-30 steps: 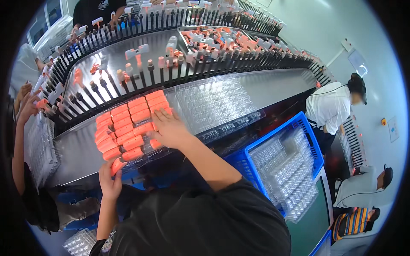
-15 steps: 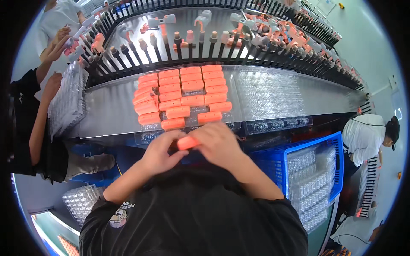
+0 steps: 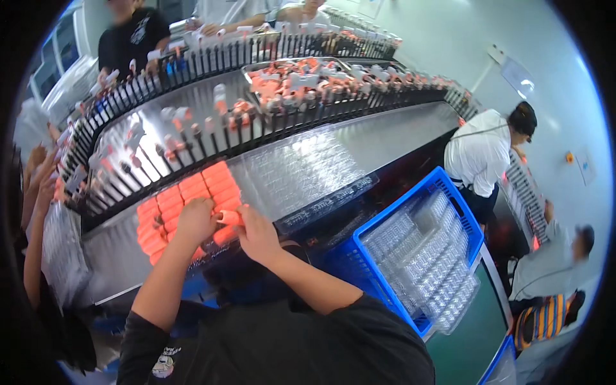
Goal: Placing plastic components into plastic trays on a factory assembly line.
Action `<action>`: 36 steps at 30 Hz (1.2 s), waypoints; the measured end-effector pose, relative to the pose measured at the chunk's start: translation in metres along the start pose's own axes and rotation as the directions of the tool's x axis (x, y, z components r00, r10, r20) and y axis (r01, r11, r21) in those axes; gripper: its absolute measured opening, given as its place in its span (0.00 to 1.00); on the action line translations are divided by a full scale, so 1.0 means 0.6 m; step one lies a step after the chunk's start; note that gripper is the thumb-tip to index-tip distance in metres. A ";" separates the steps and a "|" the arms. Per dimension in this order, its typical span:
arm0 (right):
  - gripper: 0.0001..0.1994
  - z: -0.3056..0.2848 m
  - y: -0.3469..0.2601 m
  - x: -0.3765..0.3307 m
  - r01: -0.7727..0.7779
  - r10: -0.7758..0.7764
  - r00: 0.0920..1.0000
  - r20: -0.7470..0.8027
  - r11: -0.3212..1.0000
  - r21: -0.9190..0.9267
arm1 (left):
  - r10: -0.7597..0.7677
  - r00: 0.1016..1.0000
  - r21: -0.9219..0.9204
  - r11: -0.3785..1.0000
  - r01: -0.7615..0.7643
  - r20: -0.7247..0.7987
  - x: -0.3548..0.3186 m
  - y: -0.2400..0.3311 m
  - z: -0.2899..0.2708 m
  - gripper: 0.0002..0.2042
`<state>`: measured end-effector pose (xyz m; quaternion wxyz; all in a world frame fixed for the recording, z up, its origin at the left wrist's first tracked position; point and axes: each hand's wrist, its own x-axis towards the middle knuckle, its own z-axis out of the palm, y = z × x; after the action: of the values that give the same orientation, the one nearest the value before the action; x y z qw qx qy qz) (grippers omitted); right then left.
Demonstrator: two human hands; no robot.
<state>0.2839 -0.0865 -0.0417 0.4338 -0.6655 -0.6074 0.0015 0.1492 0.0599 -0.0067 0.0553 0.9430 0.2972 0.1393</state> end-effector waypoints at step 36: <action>0.15 0.054 -0.018 0.183 0.206 -0.141 0.898 0.416 0.972 -0.116 | 0.010 0.991 -0.024 1.000 -0.014 -0.136 -0.131 -0.043 -0.037 0.15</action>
<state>0.2867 0.0201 0.0020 0.2433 -0.6258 -0.7392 0.0529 0.0667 0.0362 -0.0082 0.0459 0.9324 0.2928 0.2071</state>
